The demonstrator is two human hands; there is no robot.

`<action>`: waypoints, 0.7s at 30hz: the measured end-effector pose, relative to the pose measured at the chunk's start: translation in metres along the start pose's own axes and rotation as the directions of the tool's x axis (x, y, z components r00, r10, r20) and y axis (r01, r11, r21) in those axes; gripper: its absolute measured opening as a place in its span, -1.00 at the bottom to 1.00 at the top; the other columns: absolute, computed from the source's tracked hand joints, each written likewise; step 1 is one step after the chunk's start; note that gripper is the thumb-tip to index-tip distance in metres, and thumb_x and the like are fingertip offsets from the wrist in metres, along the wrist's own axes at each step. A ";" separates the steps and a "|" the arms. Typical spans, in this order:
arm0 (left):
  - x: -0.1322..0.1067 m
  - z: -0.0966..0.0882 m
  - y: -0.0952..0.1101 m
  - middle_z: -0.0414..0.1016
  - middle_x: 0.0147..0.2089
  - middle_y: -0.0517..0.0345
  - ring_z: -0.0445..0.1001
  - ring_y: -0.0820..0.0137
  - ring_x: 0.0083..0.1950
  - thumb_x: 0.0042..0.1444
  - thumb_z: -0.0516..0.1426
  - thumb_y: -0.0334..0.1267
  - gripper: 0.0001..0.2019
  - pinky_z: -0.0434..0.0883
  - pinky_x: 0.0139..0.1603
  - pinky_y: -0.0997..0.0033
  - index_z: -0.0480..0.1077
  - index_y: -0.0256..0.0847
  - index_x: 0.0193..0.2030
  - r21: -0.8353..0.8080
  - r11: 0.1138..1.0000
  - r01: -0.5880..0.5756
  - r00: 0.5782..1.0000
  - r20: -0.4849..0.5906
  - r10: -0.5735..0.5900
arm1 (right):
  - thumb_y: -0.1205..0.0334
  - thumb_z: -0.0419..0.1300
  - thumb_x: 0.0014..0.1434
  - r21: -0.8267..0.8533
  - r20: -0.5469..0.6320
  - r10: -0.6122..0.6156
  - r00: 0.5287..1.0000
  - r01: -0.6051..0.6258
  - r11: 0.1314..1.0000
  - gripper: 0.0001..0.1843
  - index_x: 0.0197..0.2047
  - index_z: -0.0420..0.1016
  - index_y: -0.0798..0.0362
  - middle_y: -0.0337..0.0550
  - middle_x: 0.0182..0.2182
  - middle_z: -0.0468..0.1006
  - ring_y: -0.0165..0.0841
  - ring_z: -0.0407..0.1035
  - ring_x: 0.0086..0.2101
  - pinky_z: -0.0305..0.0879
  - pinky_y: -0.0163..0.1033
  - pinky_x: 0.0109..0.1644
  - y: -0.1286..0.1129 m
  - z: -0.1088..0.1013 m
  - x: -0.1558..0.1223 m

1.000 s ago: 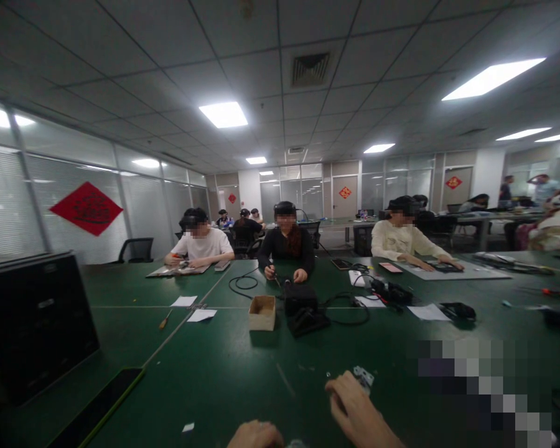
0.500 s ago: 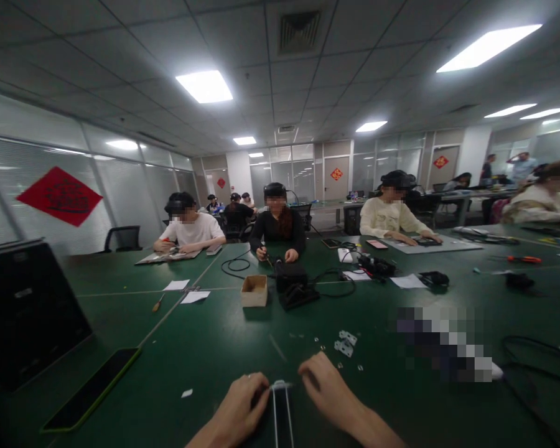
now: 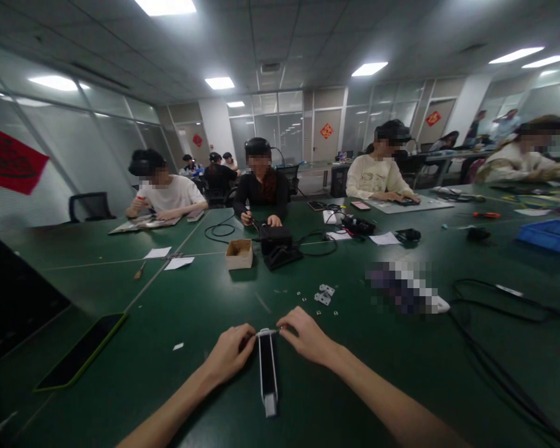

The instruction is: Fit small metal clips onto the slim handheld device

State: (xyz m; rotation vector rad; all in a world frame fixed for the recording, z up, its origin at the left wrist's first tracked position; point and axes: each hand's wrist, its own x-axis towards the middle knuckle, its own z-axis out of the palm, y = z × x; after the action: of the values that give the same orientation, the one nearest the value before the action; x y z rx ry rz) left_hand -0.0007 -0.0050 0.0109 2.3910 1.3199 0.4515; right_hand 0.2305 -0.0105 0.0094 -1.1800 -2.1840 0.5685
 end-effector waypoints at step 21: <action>0.002 -0.003 0.003 0.47 -0.31 0.13 0.40 0.38 -0.29 0.25 -0.08 -0.21 -0.77 0.26 -0.20 0.40 0.36 -0.21 -0.19 -0.013 1.000 0.011 1.000 0.026 -0.010 | 0.30 0.07 0.23 0.020 0.052 -0.004 0.999 0.003 1.000 -0.79 -0.09 0.46 0.07 -0.15 -0.21 0.50 -0.37 0.33 -0.18 0.27 -0.24 -0.07 -0.003 -0.003 0.000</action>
State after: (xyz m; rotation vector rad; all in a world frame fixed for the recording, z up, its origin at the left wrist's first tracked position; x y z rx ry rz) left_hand 0.0007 -0.0040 0.0153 2.3701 1.3133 0.4232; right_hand 0.2311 -0.0118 0.0137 -1.1623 -2.2184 0.6251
